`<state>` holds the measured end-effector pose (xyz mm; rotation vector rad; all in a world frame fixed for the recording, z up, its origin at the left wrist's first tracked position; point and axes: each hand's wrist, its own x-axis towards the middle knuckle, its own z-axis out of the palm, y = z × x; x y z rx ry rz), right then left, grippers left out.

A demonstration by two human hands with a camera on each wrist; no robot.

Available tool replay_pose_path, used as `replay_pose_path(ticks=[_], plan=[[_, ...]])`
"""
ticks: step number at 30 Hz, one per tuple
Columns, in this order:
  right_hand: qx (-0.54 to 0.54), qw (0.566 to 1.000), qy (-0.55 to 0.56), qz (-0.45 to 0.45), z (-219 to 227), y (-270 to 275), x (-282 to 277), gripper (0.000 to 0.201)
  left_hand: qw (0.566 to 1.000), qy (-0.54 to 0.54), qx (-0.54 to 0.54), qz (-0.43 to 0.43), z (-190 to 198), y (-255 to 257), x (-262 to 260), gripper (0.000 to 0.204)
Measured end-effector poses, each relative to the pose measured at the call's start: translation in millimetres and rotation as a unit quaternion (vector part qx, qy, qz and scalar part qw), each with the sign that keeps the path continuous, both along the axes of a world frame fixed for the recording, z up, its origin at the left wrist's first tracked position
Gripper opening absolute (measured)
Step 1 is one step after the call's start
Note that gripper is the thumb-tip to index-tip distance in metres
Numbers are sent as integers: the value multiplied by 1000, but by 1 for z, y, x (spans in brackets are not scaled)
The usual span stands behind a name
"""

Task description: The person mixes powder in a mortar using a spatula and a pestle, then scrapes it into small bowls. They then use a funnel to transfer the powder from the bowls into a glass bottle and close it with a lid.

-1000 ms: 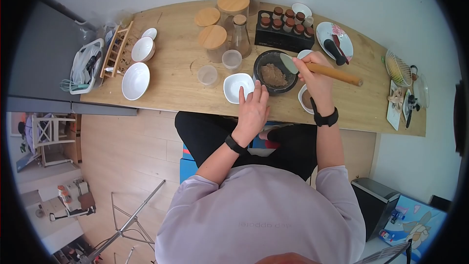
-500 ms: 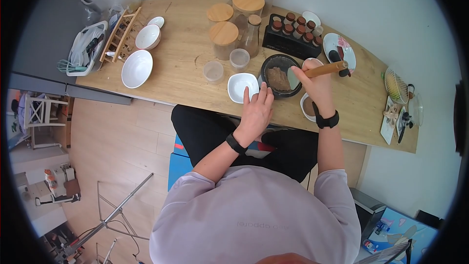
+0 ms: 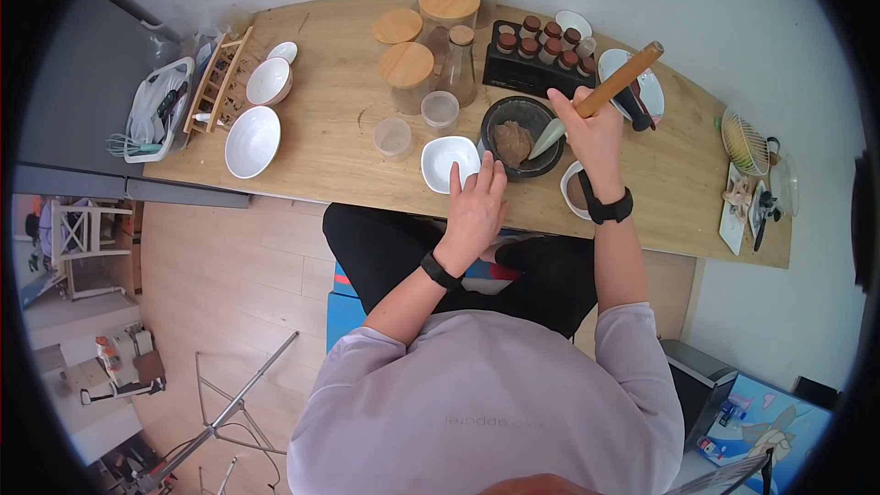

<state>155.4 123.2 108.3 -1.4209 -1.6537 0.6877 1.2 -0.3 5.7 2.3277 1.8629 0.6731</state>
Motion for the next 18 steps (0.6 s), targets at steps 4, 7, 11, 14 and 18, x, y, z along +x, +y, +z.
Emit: replay_pose_path(ticks=[4, 7, 11, 14, 18], plan=[[32, 999, -29, -5, -14, 4, 10, 53, 1000, 7, -9, 3, 2, 1, 3, 67], [-39, 997, 62, -32, -22, 4, 2, 52, 1000, 7, -22, 0, 4, 1, 4, 68], [-43, 988, 135, -63, -12, -2, 6, 53, 1000, 12, -24, -6, 4, 1, 1, 69], [-69, 986, 138, -59, -12, -10, 6, 53, 1000, 10, -24, -5, 3, 1, 3, 69], [-54, 986, 143, -63, -18, -9, 1, 53, 1000, 5, -25, -9, 2, 2, 3, 68]])
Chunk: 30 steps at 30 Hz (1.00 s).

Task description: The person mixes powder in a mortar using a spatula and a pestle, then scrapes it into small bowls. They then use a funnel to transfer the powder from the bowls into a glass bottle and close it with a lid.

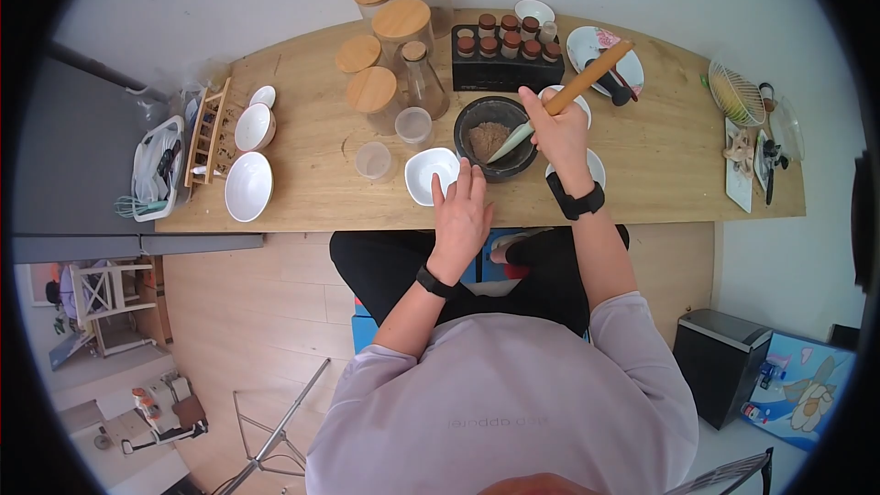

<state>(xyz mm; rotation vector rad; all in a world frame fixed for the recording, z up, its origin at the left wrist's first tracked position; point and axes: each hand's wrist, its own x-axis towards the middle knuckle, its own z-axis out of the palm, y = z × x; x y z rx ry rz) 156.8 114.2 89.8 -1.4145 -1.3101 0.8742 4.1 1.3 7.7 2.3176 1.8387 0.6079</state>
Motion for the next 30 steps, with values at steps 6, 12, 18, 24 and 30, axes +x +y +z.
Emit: replay_pose_path(ticks=[6, 12, 18, 24, 30], plan=[[62, 996, 60, -14, 11, 7, -13, 52, 1000, 9, 4, -4, 2, 1, 1, 66], [37, 999, 23, 21, -4, 11, -18, 50, 1000, 22, 2, -4, 5, 0, 0, 66], [71, 997, 42, 12, -6, 15, -18, 50, 1000, 22, -13, -1, 3, 1, 1, 66], [23, 999, 36, 30, -5, 14, -12, 48, 1000, 20, 0, -2, 5, 0, 1, 65], [64, 997, 48, 24, -13, 13, -19, 49, 1000, 25, -4, -4, 4, 0, 1, 66]])
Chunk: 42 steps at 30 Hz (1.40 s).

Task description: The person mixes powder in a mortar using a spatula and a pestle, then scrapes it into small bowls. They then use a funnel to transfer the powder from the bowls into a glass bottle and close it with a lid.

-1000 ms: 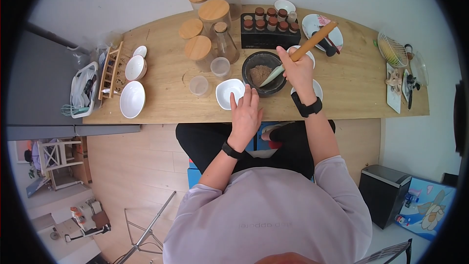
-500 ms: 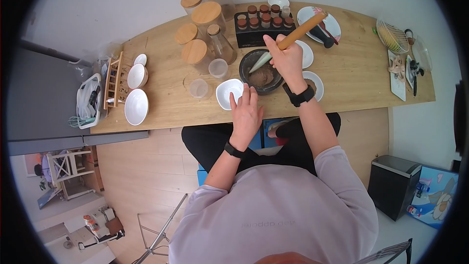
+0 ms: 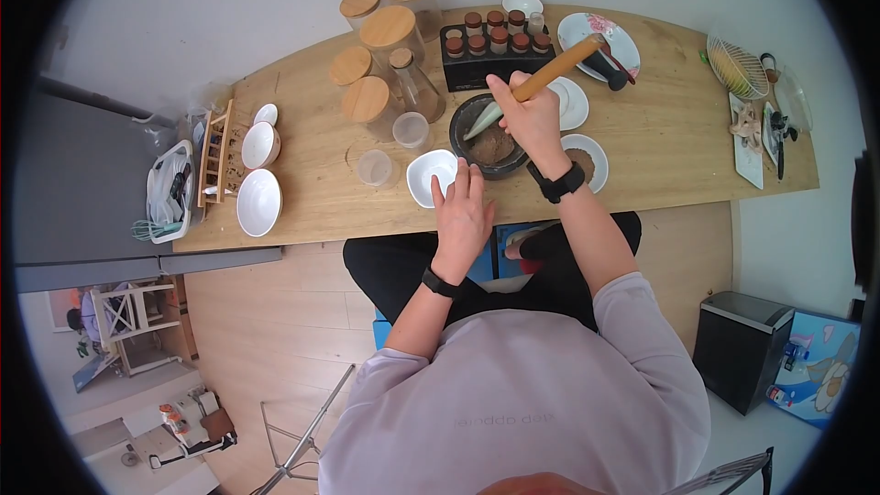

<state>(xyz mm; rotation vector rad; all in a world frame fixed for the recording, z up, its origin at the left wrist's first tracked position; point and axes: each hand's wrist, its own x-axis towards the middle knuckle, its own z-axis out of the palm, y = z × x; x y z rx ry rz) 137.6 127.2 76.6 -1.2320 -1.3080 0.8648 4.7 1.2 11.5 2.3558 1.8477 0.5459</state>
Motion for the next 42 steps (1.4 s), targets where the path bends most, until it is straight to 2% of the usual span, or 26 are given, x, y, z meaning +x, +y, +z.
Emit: replay_pose_path(ticks=[4, 7, 10, 11, 14, 17, 21, 24, 28, 29, 32, 35, 38, 41, 42], plan=[[-48, 999, 14, -7, 10, -4, 5, 50, 1000, 4, -2, 4, 2, 0, 2, 67], [25, 999, 24, -12, 5, -3, -1, 49, 1000, 2, -5, 8, 1, -1, 1, 67], [128, 986, -96, 34, -19, 2, -1, 45, 1000, 5, -7, 6, 2, 0, 1, 67], [105, 987, -106, 54, -14, 0, 1, 44, 1000, 8, -8, 6, 3, -1, 1, 67], [-35, 998, -21, 55, 5, -5, 10, 43, 1000, 8, -2, 7, 1, 0, 1, 68], [41, 999, -17, 26, 0, -2, 6, 43, 1000, 6, -2, 7, 0, -1, 1, 68], [136, 980, -123, 72, -13, -2, 3, 44, 1000, 10, 1, 4, 2, 0, 0, 68], [-23, 995, -32, 88, 6, -6, 13, 43, 1000, 5, 0, 8, 0, -1, 1, 68], [112, 989, -66, 64, -10, -1, 3, 41, 1000, 11, -1, 9, 1, -1, 1, 69], [130, 983, -99, 85, -8, -4, 3, 38, 1000, 12, 3, 7, -1, -1, 0, 70], [117, 970, -145, 157, 0, -9, 16, 34, 1000, 13, 0, 6, 1, -2, 0, 70], [41, 974, -128, 184, 2, -2, 30, 34, 1000, 8, -5, 8, 2, -1, 2, 70], [115, 970, -108, 183, 4, -4, 26, 32, 1000, 6, 1, 5, 2, -1, 1, 70], [184, 950, -155, 201, -2, -7, 27, 30, 1000, 12, 15, 5, -1, -2, 0, 70], [124, 960, -137, 210, -2, -8, 31, 29, 1000, 14, 21, 5, -1, -2, 0, 70]])
